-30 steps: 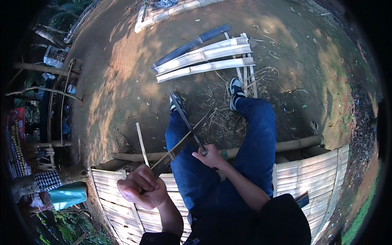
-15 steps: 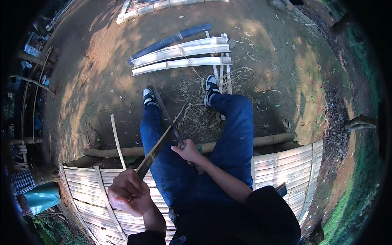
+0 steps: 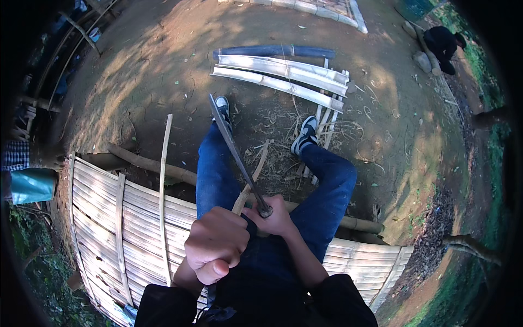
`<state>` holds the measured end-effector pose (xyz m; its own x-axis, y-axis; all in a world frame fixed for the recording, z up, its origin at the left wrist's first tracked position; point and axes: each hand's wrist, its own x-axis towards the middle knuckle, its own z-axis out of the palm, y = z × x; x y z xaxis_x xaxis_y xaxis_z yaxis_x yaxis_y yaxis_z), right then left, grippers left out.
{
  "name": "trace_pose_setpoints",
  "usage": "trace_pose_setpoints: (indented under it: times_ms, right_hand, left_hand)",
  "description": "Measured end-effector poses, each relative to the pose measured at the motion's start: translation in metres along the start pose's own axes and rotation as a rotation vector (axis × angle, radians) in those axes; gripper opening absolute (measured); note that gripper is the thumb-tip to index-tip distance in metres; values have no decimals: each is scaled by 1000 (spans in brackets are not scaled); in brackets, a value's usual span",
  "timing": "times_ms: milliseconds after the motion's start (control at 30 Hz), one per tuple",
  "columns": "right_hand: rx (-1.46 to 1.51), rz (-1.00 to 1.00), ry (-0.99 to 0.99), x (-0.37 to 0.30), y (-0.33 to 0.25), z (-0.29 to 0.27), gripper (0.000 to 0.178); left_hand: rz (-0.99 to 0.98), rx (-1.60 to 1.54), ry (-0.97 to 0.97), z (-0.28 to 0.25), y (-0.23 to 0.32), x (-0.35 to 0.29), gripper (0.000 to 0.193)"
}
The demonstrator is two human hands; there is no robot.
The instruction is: The person shaves a long strip of bamboo using a machete to smooth the surface and edges.
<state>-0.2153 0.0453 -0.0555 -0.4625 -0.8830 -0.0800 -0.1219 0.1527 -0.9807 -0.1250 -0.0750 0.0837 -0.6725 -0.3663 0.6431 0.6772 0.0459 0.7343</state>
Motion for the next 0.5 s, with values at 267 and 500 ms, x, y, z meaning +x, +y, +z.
trace_pose_setpoints:
  times_ms: [267, 500]
  right_hand:
    - [179, 47, -19, -4, 7, 32, 37]
    - [165, 65, 59, -12, 8, 57, 36]
  left_hand:
    - [44, 86, 168, -16, -2, 0, 50]
    - [58, 79, 236, -35, 0, -8, 48]
